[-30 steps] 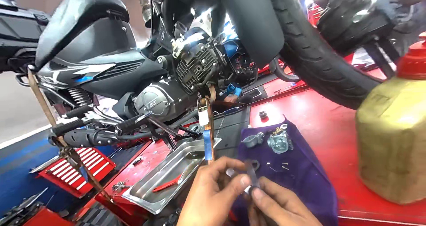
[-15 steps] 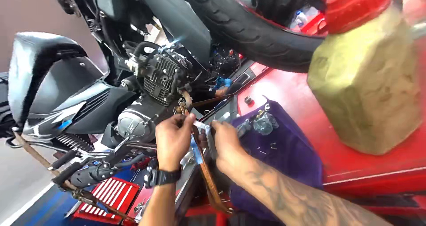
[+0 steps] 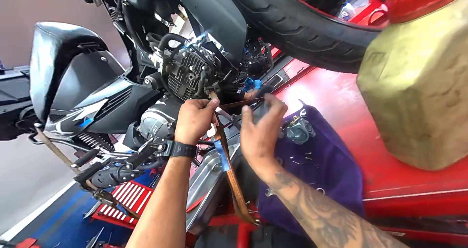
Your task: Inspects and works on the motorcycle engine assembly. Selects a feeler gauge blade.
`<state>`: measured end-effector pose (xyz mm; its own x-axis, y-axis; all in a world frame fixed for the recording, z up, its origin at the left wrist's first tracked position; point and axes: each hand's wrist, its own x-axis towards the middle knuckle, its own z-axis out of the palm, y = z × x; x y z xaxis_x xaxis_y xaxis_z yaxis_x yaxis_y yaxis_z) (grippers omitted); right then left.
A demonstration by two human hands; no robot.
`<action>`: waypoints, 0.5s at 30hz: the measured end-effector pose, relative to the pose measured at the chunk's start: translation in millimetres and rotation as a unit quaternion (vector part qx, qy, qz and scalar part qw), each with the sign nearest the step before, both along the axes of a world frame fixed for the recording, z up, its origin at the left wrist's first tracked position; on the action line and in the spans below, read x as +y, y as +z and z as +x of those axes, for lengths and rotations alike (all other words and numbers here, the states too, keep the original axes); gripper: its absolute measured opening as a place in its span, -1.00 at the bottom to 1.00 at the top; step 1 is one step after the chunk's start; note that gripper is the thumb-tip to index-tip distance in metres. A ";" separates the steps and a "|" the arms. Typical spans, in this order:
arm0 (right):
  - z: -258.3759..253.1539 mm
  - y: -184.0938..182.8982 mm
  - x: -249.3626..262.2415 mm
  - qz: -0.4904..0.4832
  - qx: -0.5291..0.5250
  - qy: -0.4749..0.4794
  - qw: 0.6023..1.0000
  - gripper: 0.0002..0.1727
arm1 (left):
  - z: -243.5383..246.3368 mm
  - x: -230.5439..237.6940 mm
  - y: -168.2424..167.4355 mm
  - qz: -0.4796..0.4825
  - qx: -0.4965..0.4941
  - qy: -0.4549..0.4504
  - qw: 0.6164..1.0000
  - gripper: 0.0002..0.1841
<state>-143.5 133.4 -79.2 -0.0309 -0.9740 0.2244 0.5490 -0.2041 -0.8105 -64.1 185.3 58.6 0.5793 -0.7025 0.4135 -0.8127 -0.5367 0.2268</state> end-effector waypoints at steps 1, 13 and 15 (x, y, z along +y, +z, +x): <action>-1.9 6.5 -0.2 -0.076 0.015 -0.067 0.995 -0.44 | -0.3 -1.7 1.0 0.010 -0.012 0.004 1.000 -0.50; 20.5 5.4 -26.6 -0.192 0.157 -0.083 0.965 -0.67 | 7.4 -28.6 12.0 0.138 -0.155 0.099 0.973 -0.40; 31.9 16.6 -18.8 -0.271 0.181 -0.093 0.941 -0.75 | 16.1 -36.5 8.8 0.165 -0.176 0.100 0.965 -0.38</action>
